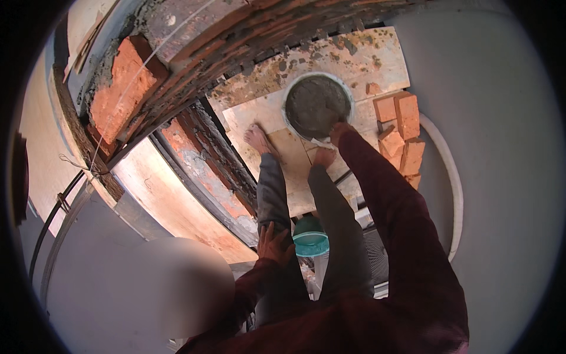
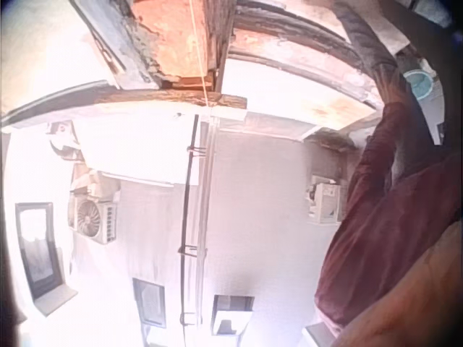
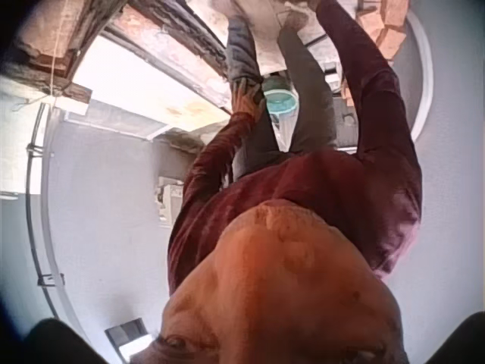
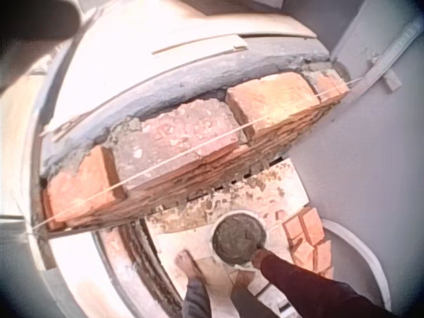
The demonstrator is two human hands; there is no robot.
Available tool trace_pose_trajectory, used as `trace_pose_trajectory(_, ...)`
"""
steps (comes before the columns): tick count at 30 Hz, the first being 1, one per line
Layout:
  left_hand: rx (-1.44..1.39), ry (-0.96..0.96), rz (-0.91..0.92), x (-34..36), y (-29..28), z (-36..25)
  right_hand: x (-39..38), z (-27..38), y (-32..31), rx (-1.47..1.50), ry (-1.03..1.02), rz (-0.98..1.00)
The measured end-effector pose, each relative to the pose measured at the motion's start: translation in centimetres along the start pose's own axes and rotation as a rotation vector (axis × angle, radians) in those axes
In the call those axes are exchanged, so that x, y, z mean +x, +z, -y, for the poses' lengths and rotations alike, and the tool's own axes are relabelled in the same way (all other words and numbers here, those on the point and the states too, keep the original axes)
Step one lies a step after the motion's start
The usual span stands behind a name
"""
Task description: The person builds a brick wall by applying mortar with a trowel and placing bricks in a row, using an axe to chip and fit a brick into a gap.
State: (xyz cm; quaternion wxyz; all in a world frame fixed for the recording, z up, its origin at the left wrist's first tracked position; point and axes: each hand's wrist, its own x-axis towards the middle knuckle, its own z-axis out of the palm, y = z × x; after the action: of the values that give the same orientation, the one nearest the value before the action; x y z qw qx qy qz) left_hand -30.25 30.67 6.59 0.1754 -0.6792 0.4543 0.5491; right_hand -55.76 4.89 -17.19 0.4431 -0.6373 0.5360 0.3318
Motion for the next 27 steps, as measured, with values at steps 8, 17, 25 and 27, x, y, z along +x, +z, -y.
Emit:
trace_pose_trajectory(8,0.081,0.017,0.01,0.0,-1.6,-1.2,1.4,-5.1,4.1,0.355,-0.033,-0.304)
trace_pose_trajectory(17,0.094,0.037,0.04,0.2,-3.7,-1.6,-5.1,-7.8,0.6,0.523,-0.193,-0.345)
trace_pose_trajectory(25,0.094,0.022,-0.105,2.0,-7.3,-2.8,-27.5,0.3,-16.8,0.479,-0.24,-0.188)
trace_pose_trajectory(27,0.1,0.016,-0.096,2.4,-8.3,-3.1,-32.4,3.8,-20.3,0.469,-0.25,-0.193)
